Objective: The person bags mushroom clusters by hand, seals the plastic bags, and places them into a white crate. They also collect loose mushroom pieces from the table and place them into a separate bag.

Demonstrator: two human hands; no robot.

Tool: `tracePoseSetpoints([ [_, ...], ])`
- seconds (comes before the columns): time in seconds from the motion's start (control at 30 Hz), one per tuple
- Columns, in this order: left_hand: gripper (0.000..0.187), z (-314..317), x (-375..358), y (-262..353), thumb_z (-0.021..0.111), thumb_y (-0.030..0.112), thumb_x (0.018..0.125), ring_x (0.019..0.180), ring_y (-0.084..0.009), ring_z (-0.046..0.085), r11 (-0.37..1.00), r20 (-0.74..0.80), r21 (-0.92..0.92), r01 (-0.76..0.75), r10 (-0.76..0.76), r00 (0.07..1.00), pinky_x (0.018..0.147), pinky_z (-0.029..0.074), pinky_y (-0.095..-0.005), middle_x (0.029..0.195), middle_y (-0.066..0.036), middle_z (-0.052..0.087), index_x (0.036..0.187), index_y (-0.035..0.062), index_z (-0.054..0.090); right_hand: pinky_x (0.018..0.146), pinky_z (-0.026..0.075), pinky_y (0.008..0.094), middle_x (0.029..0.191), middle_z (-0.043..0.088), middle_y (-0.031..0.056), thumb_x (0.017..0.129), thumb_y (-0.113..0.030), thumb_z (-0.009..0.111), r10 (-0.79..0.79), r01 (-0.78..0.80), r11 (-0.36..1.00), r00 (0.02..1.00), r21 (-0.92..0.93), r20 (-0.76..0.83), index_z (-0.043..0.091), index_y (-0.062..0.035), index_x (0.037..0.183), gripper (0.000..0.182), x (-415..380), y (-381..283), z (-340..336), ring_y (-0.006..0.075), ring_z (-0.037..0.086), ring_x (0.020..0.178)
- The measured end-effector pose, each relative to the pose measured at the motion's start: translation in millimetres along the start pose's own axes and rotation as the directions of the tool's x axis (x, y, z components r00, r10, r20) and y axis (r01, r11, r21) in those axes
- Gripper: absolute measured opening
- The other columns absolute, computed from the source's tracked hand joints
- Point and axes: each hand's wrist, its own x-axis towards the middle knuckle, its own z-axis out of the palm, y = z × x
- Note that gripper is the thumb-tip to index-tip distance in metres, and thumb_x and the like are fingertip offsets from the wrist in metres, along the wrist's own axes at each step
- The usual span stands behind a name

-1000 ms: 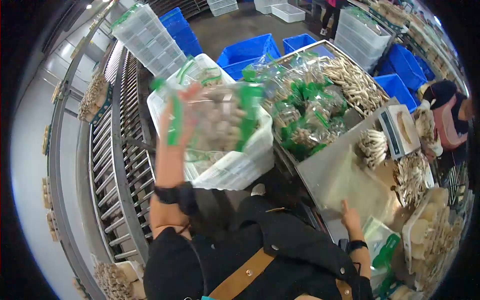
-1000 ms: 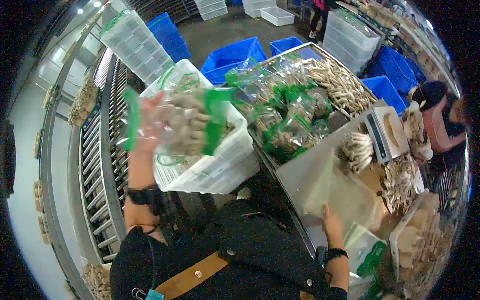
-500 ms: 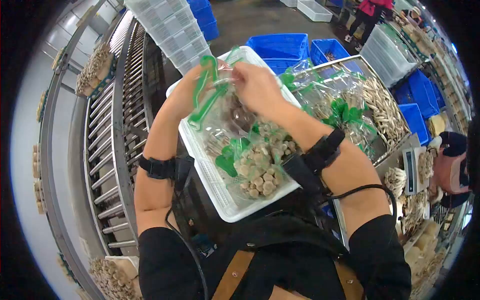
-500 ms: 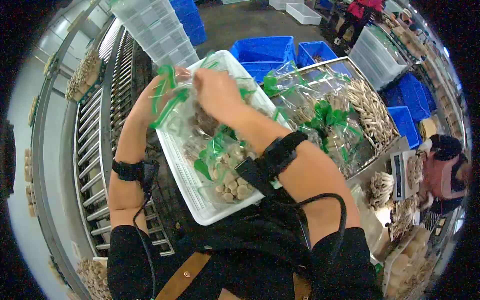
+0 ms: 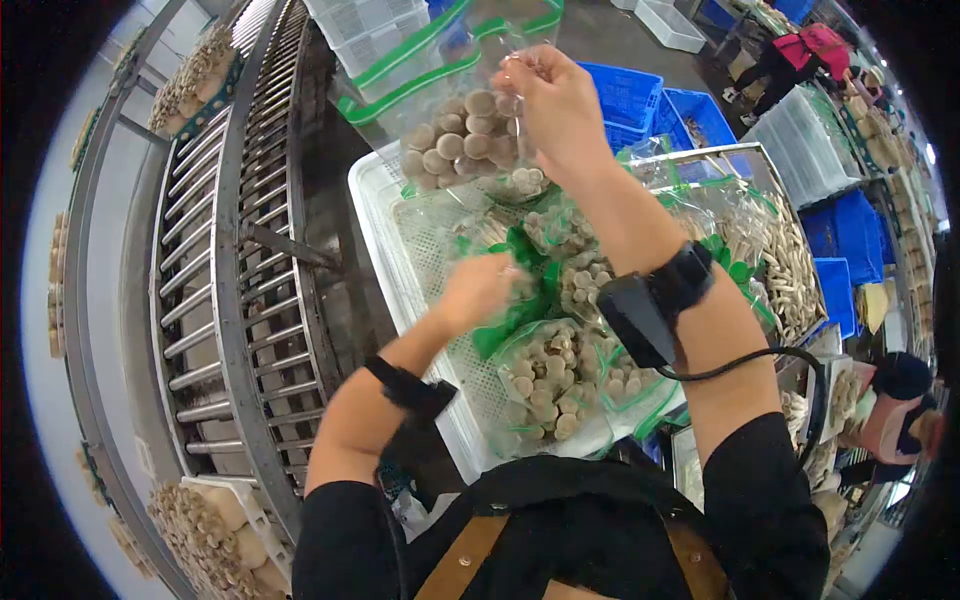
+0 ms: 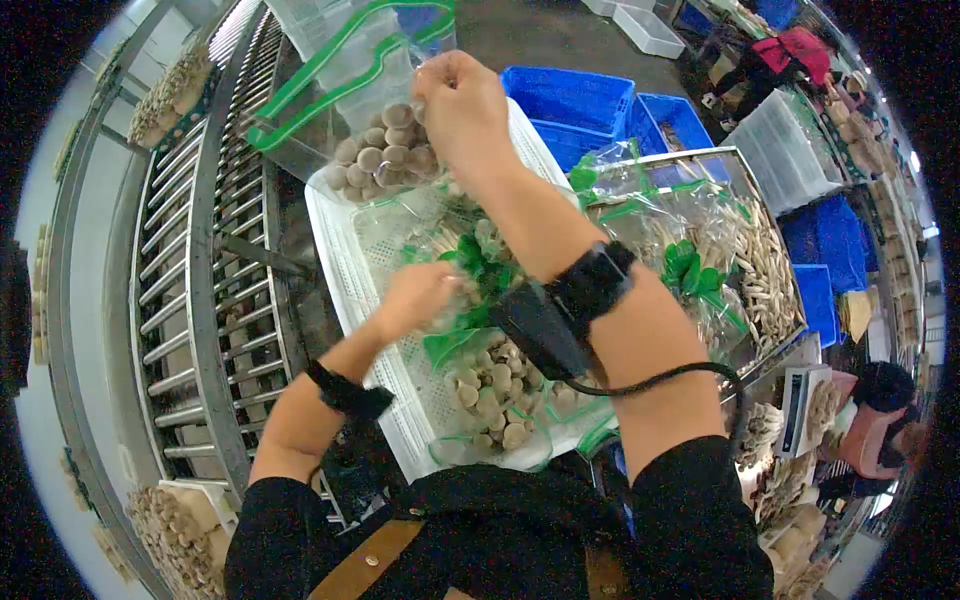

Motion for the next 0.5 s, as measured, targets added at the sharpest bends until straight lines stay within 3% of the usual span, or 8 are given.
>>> tracePoseSetpoints([
  [0.07,0.03,25.2,-11.2,39.5,0.04,0.028,0.089,0.079,-0.0402,0.059,0.997,-0.005,-0.054,0.046,-0.046,0.999,0.069,0.045,-0.0502,0.082,-0.023,0.06,0.088,0.0031,0.056,0.068,0.043,0.0241,0.082,0.06,0.0058,0.089,-0.014,0.055,0.028,-0.024,0.996,0.999,0.087,-0.038,0.057,-0.0025,0.093,0.012,6.8,13.0,19.9,0.0109,0.054,0.074],
  [0.13,0.028,92.9,-18.0,28.9,0.041,0.027,0.089,0.078,-0.0402,0.059,0.984,-0.06,-0.11,-0.14,0.134,0.989,0.069,0.045,-0.0512,0.082,-0.024,0.06,0.088,0.0024,0.053,0.067,0.044,0.0251,0.082,0.061,0.0058,0.088,-0.013,0.055,0.032,-0.028,0.996,0.998,0.083,-0.047,0.057,-0.0017,0.093,0.013,7.2,30.8,28.6,0.0118,0.055,0.075],
  [0.2,0.021,54.2,-33.9,56.1,0.046,0.021,0.087,0.08,-0.0397,0.06,0.972,0.288,-0.073,-0.222,0.234,0.928,0.069,0.046,-0.0491,0.082,-0.022,0.061,0.089,0.0028,0.056,0.068,0.044,0.026,0.083,0.061,0.0059,0.087,-0.013,0.054,0.11,-0.112,0.99,0.993,-0.082,-0.033,0.057,-0.0002,0.093,0.014,0.8,42.9,32.0,0.0122,0.056,0.077],
  [0.3,0.016,-9.1,-35.5,74.7,0.052,0.014,0.083,0.081,-0.0357,0.062,0.937,0.527,0.053,-0.345,0.267,0.807,0.07,0.049,-0.0441,0.082,-0.019,0.063,0.093,0.0031,0.059,0.067,0.044,0.0259,0.081,0.061,0.0055,0.088,-0.012,0.053,0.135,-0.136,0.987,0.991,-0.081,-0.026,0.057,-0.0002,0.091,0.013,-4.7,67.7,30.3,0.0112,0.056,0.077],
  [0.37,0.027,-32.4,-28.3,21.9,0.061,0.017,0.078,0.083,-0.0317,0.063,0.906,0.161,-0.323,-0.276,0.339,0.927,0.073,0.05,-0.0391,0.086,-0.019,0.063,0.099,-0.0002,0.061,0.064,0.044,0.0251,0.08,0.061,0.0051,0.088,-0.011,0.053,0.16,-0.165,0.982,0.985,-0.091,-0.056,0.057,-0.0005,0.09,0.012,-11.4,80.3,25.8,0.0103,0.055,0.074],
  [0.4,0.048,-22.4,2.5,-19.5,0.068,0.024,0.074,0.098,-0.0333,0.058,0.854,-0.063,-0.493,0.166,-0.225,0.972,0.082,0.047,-0.0401,0.106,-0.022,0.059,0.113,-0.003,0.055,0.06,0.042,0.0234,0.08,0.06,0.0042,0.088,-0.011,0.052,0.082,-0.087,0.996,0.987,-0.026,-0.141,0.057,-0.0015,0.089,0.011,-12.7,92.7,22.9,0.0091,0.053,0.07],
  [0.47,0.067,26.9,37.3,-79.2,0.07,0.034,0.074,0.114,-0.0361,0.047,0.796,-0.596,-0.462,0.391,-0.606,0.527,0.088,0.043,-0.0427,0.128,-0.022,0.047,0.125,-0.0005,0.045,0.055,0.041,0.0218,0.079,0.059,0.0034,0.089,-0.011,0.052,0.005,0.002,1.0,0.974,0.031,-0.226,0.057,-0.0025,0.087,0.011,-8.2,96.5,18.2,0.0079,0.051,0.066],
  [0.5,0.067,60.3,50.3,-112.3,0.07,0.034,0.074,0.114,-0.0361,0.047,0.791,-0.598,-0.467,0.396,-0.612,0.518,0.088,0.043,-0.0427,0.128,-0.022,0.047,0.125,-0.0005,0.045,0.055,0.04,0.0213,0.08,0.059,0.0033,0.089,-0.011,0.051,0.077,-0.06,0.995,0.972,0.083,-0.222,0.057,-0.0031,0.086,0.01,-6.0,93.5,17.6,0.0078,0.05,0.066],
])
